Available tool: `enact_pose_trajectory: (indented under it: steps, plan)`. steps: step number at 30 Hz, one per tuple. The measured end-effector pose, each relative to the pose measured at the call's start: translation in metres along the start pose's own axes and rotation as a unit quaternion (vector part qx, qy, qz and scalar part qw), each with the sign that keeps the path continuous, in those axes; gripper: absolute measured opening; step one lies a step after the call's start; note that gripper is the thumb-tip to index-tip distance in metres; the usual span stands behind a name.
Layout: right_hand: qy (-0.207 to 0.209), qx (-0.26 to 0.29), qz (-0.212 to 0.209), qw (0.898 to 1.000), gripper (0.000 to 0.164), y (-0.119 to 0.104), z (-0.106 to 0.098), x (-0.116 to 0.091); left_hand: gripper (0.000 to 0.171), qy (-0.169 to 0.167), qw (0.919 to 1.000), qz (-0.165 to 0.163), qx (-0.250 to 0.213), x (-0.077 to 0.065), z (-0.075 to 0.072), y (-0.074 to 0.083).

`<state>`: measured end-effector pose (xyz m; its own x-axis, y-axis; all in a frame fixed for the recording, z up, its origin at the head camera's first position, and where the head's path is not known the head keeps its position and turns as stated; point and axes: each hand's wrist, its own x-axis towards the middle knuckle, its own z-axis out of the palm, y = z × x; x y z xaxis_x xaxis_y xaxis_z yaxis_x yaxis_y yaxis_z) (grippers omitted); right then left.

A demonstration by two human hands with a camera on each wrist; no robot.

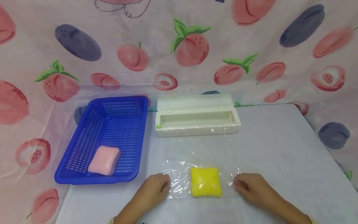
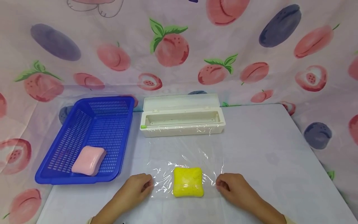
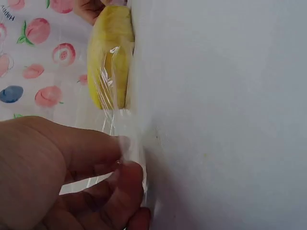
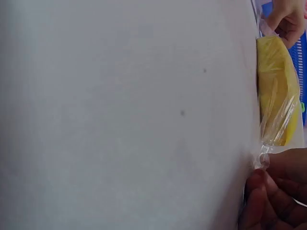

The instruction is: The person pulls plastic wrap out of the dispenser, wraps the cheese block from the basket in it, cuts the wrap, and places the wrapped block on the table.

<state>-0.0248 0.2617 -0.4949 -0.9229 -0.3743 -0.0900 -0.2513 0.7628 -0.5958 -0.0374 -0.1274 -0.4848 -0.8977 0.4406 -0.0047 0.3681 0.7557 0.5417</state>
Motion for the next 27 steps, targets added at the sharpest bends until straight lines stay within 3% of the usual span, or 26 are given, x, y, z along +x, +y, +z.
enact_pose_trajectory:
  steps: [2, 4, 6, 8, 10, 12, 14, 16, 18, 23, 27]
  plan:
    - [0.027, -0.025, -0.006, 0.999, 0.011, -0.002, 0.000, -0.003, 0.015, -0.006, 1.0000, -0.008, 0.001, -0.001, -0.004, 0.003]
    - [0.055, -0.058, -0.001, 0.997, 0.018, -0.006, -0.001, -0.007, 0.008, -0.010, 0.9993, -0.023, -0.027, -0.003, -0.010, 0.006]
    - [0.073, -0.107, 0.003, 0.992, 0.026, -0.014, -0.001, -0.012, 0.017, 0.005, 0.9983, -0.038, -0.044, -0.007, -0.016, 0.011]
    - [0.072, -0.168, -0.018, 0.983, 0.041, -0.023, -0.001, -0.016, 0.029, 0.031, 0.9991, -0.021, -0.017, -0.011, -0.019, 0.021]
    - [0.058, -0.222, -0.077, 0.970, 0.058, -0.031, 0.001, -0.019, 0.042, 0.042, 0.9964, 0.025, 0.069, -0.014, -0.015, 0.034]
    - [0.032, -0.263, -0.142, 0.954, 0.070, -0.036, 0.005, -0.019, 0.051, 0.030, 0.9792, 0.095, 0.177, -0.016, -0.007, 0.047]
    - [0.013, -0.292, -0.199, 0.935, 0.077, -0.038, 0.010, -0.017, 0.059, -0.013, 0.9535, 0.163, 0.253, -0.016, 0.006, 0.058]
    - [-0.003, -0.307, -0.220, 0.926, 0.078, -0.038, 0.016, -0.015, 0.064, -0.063, 0.9332, 0.197, 0.294, -0.014, 0.018, 0.064]
    - [-0.018, -0.316, -0.224, 0.922, 0.079, -0.036, 0.020, -0.014, 0.067, -0.085, 0.9191, 0.207, 0.325, -0.013, 0.030, 0.066]
    - [-0.031, -0.321, -0.229, 0.919, 0.080, -0.033, 0.023, -0.013, 0.073, -0.077, 0.9047, 0.197, 0.370, -0.012, 0.043, 0.063]
    - [-0.026, -0.325, -0.238, 0.915, 0.080, -0.032, 0.022, -0.013, 0.074, -0.071, 0.9050, 0.193, 0.373, -0.012, 0.044, 0.063]
